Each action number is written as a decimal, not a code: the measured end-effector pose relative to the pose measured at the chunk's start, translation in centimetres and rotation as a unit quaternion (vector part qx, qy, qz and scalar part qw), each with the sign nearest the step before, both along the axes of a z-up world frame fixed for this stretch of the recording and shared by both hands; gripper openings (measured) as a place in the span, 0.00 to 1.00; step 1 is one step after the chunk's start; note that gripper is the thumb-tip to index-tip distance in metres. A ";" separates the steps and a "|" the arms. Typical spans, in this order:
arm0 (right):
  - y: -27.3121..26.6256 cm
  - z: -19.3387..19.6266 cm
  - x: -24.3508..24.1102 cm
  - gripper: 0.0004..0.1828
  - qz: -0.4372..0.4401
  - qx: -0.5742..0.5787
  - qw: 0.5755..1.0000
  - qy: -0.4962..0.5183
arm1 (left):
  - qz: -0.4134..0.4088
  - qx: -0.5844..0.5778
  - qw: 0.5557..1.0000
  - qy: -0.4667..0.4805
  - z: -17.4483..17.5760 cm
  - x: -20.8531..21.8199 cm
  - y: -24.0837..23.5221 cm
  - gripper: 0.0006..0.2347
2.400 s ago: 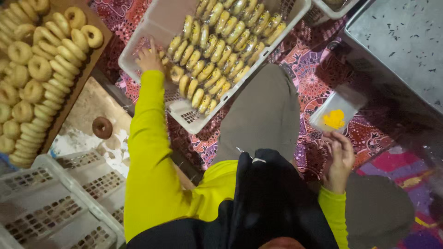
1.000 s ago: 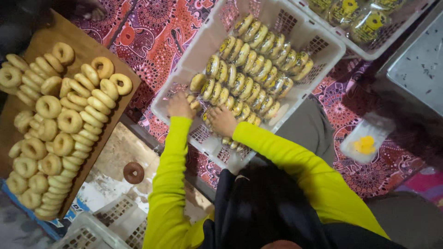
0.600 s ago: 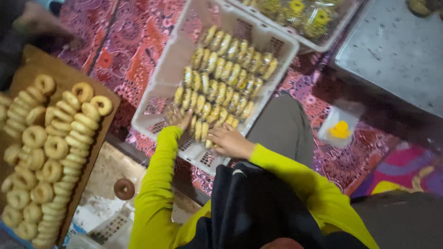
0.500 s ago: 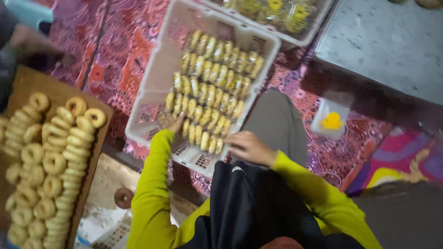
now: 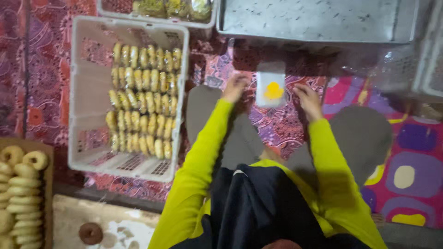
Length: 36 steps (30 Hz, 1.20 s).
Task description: The person sits on the floor and repeatedly picks donuts from a metal tray, places them into small plastic bags, and then puts the sealed bags into a white plastic crate. The process is repeated for multiple donuts.
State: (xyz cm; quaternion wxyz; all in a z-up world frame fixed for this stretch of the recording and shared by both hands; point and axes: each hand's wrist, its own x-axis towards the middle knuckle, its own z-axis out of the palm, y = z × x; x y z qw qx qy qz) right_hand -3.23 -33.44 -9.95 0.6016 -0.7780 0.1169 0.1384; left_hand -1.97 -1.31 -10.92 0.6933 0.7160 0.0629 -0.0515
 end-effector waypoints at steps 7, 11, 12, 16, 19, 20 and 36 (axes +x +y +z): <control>-1.3 -1.7 7.9 0.14 -0.282 0.105 0.954 0.016 | -0.159 0.515 0.838 0.085 -1.1 2.6 -10.0 0.46; -0.5 -1.5 6.6 0.13 -0.273 -0.138 0.944 -0.121 | -0.149 0.475 0.866 0.039 -3.1 3.1 -9.5 0.49; 0.8 -2.0 6.6 0.12 -0.174 -0.179 0.955 -0.162 | -0.133 0.453 0.880 0.056 -3.7 3.6 -9.5 0.50; 5.4 -4.7 5.7 0.16 -0.045 -0.227 0.969 -0.085 | -0.100 0.404 0.909 0.031 -5.4 2.6 -9.1 0.52; 6.5 -5.6 8.0 0.16 -0.038 -0.302 0.933 -0.195 | -0.119 0.405 0.905 0.055 -4.4 4.6 -8.8 0.52; 7.0 -5.8 7.6 0.17 -0.041 -0.331 0.912 -0.238 | -0.131 0.406 0.901 0.085 -4.1 3.9 -8.3 0.52; 9.1 10.1 6.1 0.48 0.303 0.030 0.951 -0.060 | 0.125 -0.141 0.982 -0.005 0.4 2.4 -4.7 0.45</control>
